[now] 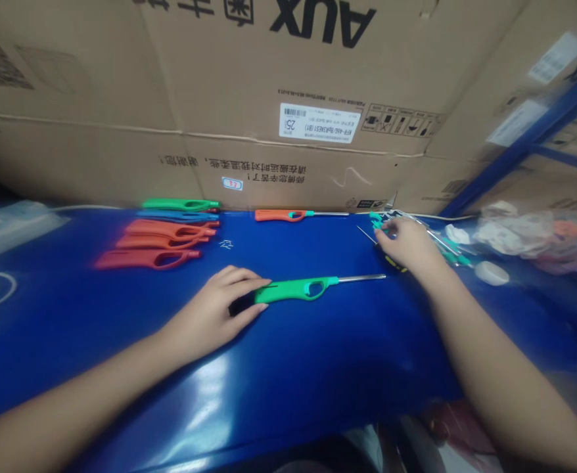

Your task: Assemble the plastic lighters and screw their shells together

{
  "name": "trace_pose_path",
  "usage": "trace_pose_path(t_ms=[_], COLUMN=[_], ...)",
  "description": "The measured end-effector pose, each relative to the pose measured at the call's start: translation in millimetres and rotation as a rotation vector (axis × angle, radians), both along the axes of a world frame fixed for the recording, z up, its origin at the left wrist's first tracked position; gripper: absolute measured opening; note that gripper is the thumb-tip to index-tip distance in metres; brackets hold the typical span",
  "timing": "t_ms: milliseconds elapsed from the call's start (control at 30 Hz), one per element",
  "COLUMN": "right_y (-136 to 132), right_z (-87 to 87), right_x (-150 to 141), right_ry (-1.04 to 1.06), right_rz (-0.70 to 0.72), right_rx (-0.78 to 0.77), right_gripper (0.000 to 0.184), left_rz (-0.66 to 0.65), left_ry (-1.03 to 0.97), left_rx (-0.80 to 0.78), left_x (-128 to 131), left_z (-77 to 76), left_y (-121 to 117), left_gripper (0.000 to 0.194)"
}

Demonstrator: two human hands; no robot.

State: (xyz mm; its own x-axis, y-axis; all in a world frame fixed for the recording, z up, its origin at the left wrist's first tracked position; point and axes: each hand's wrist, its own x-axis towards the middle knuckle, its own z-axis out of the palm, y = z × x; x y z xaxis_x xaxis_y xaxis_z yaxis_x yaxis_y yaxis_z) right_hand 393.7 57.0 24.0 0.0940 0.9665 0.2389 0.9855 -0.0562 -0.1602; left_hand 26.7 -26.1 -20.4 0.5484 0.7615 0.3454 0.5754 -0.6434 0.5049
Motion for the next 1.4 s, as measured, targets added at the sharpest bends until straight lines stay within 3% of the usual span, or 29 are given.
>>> trace_pose_path(t_ms=[200, 400, 467, 600, 833, 967, 1100, 1233, 1400], right_y=[-25.0, -40.2, -38.1, -27.3, -13.0, -11.6, -8.5, -6.5, -14.0], right_z=[-4.4, -18.1, -18.4, -19.0, -19.0, -13.1, -7.5, 3.5, 7.5], right_x=[-43.8, -64.1, -59.8, -43.2, -22.9, -9.9, 5.0, 0.7, -24.3], right_ry=[0.225, 0.23, 0.137, -0.065, -0.202, -0.27, -0.272, -0.221, -0.144], right_rz=[0.339, 0.664, 0.626, 0.416, 0.218, 0.025, -0.108, -0.083, 0.197], right_rx=[0.151, 0.191, 0.124, -0.05, -0.134, -0.184, -0.309, -0.252, -0.297], right_gripper=[0.012, 0.007, 0.008, 0.018, 0.037, 0.052, 0.029, 0.034, 0.028], left_rz=[-0.041, -0.04, -0.037, -0.031, -0.033, -0.038, -0.042, -0.046, -0.053], left_ry=[0.013, 0.023, 0.028, 0.031, 0.041, 0.049, 0.046, 0.046, 0.042], left_rx=[-0.02, -0.04, -0.042, -0.046, -0.031, -0.018, -0.015, -0.02, -0.025], left_x=[0.4, 0.0, 0.2, 0.4, 0.9, 0.5, -0.3, 0.6, 0.8], left_z=[0.1, 0.8, 0.7, 1.5, 1.6, 0.3, -0.5, -0.4, -0.1], left_y=[-2.8, -4.0, -4.3, -5.3, -5.1, -4.5, -5.1, -5.9, -6.9], left_gripper=[0.033, 0.034, 0.033, 0.033, 0.033, 0.033, 0.032, 0.032, 0.033])
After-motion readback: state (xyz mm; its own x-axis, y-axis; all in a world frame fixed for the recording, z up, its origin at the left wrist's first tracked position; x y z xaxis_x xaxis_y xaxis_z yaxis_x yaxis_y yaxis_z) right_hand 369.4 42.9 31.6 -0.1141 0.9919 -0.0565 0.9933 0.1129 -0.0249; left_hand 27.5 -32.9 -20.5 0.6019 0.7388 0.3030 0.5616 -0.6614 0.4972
